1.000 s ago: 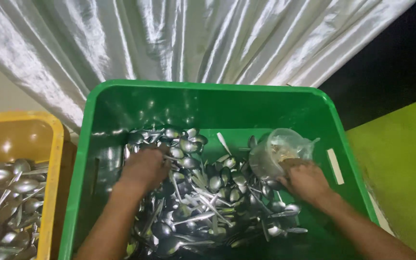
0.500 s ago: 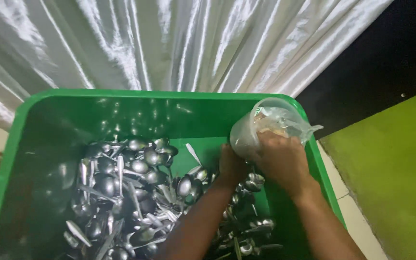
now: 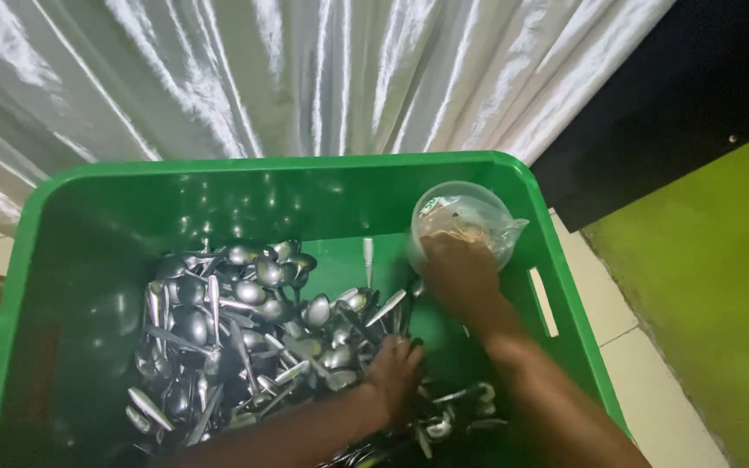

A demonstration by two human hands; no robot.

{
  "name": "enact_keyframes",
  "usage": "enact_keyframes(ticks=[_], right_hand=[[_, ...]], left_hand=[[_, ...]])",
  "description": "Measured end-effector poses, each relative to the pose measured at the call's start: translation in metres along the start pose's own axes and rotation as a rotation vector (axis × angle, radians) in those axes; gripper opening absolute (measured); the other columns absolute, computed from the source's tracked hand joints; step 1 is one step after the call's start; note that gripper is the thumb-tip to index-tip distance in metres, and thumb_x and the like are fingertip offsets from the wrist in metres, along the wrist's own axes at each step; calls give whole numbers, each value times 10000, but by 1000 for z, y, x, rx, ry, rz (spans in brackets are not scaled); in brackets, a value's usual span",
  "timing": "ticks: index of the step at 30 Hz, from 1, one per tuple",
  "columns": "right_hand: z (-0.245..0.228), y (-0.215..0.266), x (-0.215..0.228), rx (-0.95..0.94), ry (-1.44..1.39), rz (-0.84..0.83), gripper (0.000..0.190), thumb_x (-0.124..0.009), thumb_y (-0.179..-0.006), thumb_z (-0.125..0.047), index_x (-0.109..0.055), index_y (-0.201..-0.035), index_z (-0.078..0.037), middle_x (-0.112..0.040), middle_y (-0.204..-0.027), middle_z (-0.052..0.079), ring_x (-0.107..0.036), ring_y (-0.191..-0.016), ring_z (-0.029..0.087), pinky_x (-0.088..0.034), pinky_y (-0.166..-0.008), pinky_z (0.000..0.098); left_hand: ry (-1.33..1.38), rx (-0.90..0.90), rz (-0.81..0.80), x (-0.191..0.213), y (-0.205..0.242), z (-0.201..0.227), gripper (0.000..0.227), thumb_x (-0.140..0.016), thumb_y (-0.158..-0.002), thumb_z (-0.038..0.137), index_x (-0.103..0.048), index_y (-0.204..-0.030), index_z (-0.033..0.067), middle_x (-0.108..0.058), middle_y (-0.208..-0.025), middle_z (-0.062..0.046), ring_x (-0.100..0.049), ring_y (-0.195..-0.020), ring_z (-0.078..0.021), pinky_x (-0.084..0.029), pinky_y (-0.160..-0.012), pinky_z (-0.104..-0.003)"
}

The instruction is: Bundling metal spoons together using rubber bands in a sorting area.

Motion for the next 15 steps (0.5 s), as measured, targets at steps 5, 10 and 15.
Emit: enact_keyframes(ticks=[5,10,15], right_hand=[[0,-2,18,-26,24,83,323,-647,-863,-351,-687,-1040,-84,-716,-959,117,-696,-779,337,-543,-702,480],[-10,7,76,-258,-83,-114,323,-602,-1027,-418,-691,-1154,-134,-724,-1027,100,-723,-1007,309,-542,-913,484],[-2,8,69,-298,-123,-188,305,-624,-986,-430,-681,-1122,-163,-714,-983,63,-725,-998,290,-552,-896,481]], left_hand=[[82,-112,-462,77,19,-25,495,-672,-900,404,-631,-1291,104,-454,-1299,-183,-416,-1161,-362,-298,-981,-562],[442,122,14,25,-121,-18,463,-574,-998,329,-621,-1332,13,-520,-1451,-241,-478,-1310,-423,-322,-1052,-622],[330,236,92,42,-131,-46,585,-524,-977,479,-574,-1385,63,-510,-1492,-193,-460,-1349,-376,-285,-1105,-586]])
Point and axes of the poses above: each hand's wrist, its own y-axis away from the middle knuckle, its own x-axis out of the back of the hand, z = x × y, the point moved 6 cm from there along -y, towards the middle knuckle
